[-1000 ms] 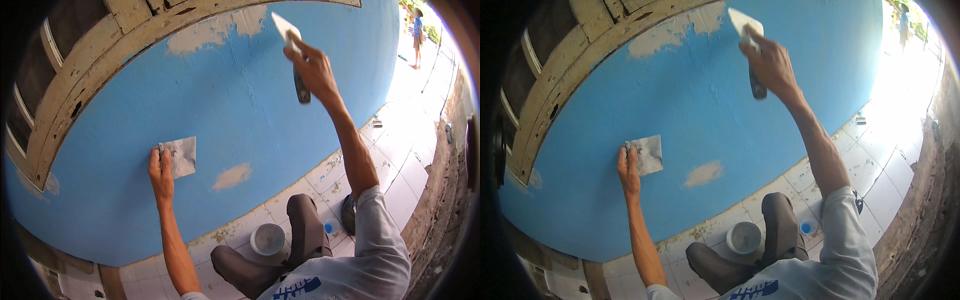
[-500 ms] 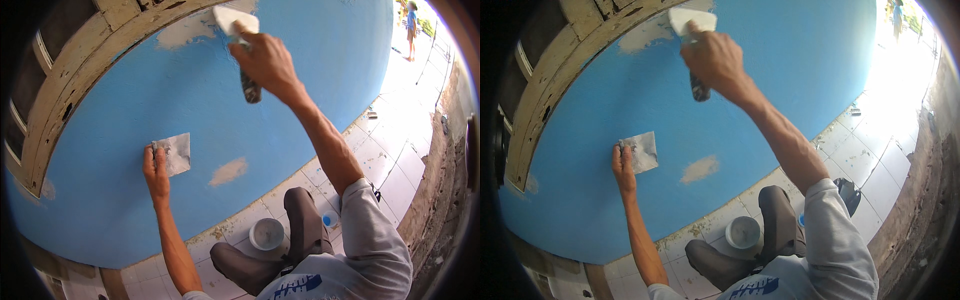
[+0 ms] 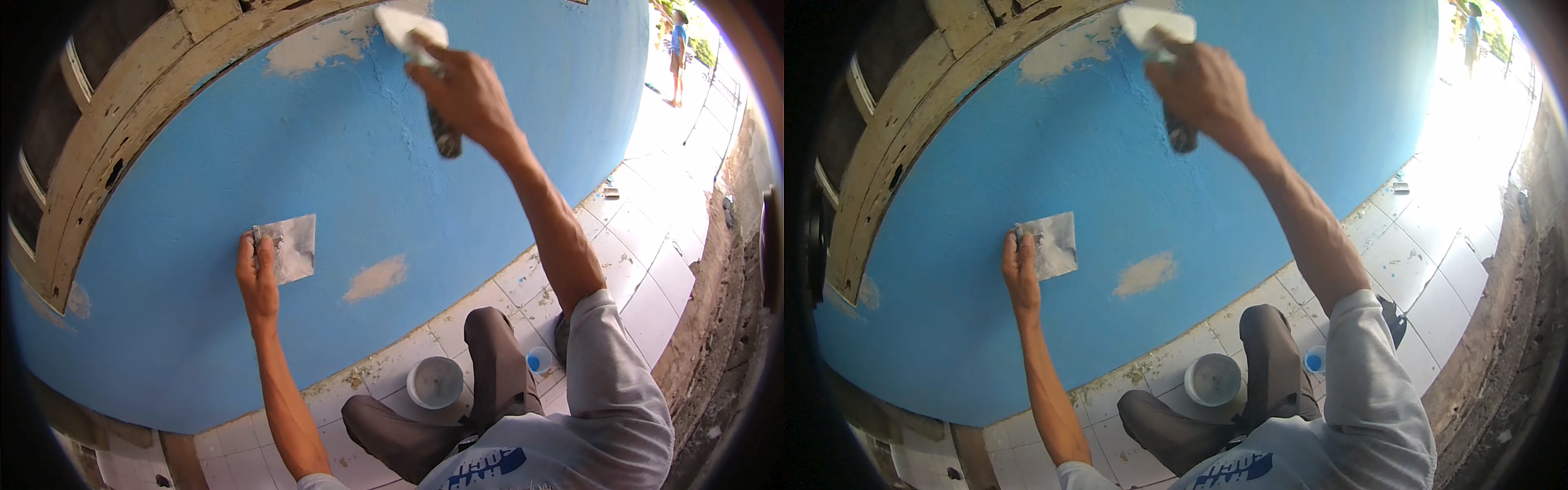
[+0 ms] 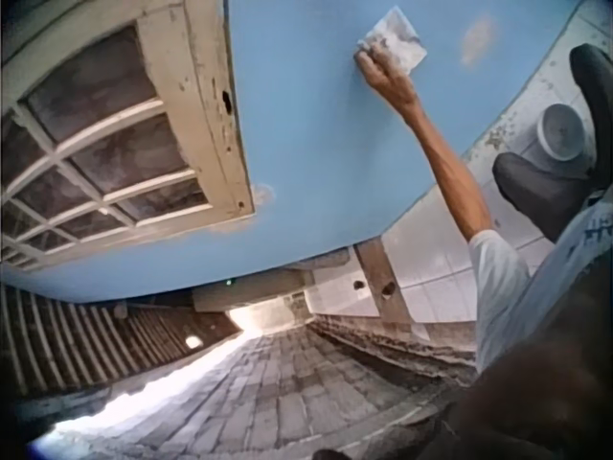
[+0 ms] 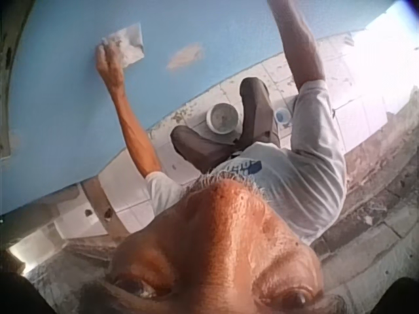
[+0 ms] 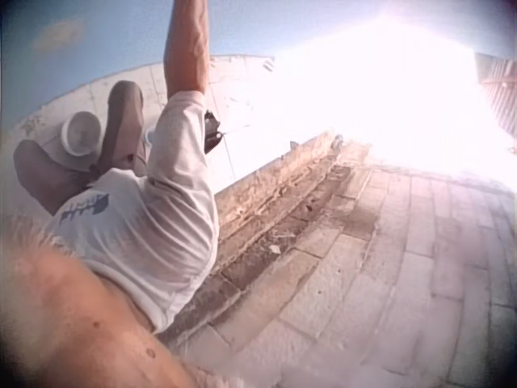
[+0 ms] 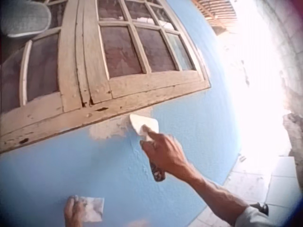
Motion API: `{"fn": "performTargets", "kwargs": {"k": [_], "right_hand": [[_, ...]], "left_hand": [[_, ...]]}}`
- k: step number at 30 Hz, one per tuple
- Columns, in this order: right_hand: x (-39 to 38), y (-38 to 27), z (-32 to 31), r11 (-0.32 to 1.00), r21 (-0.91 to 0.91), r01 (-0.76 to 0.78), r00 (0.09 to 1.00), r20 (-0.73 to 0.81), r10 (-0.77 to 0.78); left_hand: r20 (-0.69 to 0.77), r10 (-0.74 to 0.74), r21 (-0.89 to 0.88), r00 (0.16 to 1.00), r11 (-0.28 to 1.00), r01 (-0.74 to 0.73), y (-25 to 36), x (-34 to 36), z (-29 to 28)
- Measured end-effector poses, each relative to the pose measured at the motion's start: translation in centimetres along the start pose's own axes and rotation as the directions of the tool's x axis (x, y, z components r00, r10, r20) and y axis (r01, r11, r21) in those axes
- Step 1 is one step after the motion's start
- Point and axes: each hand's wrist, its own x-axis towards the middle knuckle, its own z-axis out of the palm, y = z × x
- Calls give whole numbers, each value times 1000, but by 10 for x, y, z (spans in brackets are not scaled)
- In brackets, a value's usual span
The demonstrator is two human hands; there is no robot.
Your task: The person applies white filler to a blue wall using a putty knife and a hawk, smoothing the compound over damaged areas. The person repeatedly scoops filler from the hawk and spreads it on the wall, working around a window frame.
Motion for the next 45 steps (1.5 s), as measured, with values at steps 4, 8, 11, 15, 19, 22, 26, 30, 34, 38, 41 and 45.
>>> {"fn": "performTargets", "kwargs": {"k": [4,8,11,15,19,22,26,30,34,38,41,45], "right_hand": [[-42,-11,6,967,-73,244,950,216,-224],[-55,20,-10,980,-95,174,967,205,-152],[-23,69,-7,869,-302,392,917,53,-395],[14,109,-3,715,-439,544,782,-44,-622],[15,113,9,776,-394,493,842,-9,-540],[4,106,11,793,-363,490,842,-40,-539],[2,105,10,784,-377,493,837,-41,-545],[2,103,12,762,-368,533,804,-58,-591],[3,94,28,765,-353,539,812,-22,-583],[-6,99,37,788,-396,472,856,-10,-517],[-21,115,36,805,-394,443,881,25,-473],[-52,135,15,846,-349,402,914,95,-395]], "left_hand": [[-3,-4,-12,1000,1000,4,1,-2,-3],[33,22,46,999,999,-24,1,0,-7],[43,15,34,999,999,-16,2,0,-7],[37,39,68,999,997,-42,4,1,-5],[33,-10,73,999,997,8,3,-2,-6],[36,-2,96,999,995,-1,6,-1,-9],[31,9,111,999,994,-12,5,-1,-9],[27,-5,91,1000,996,3,6,-1,-6],[24,-5,92,1000,996,3,2,-1,-8],[19,-3,67,1000,998,2,4,-2,-7],[33,-47,68,998,997,44,6,-2,-4],[24,18,99,1000,995,-20,7,-1,-5]]}}
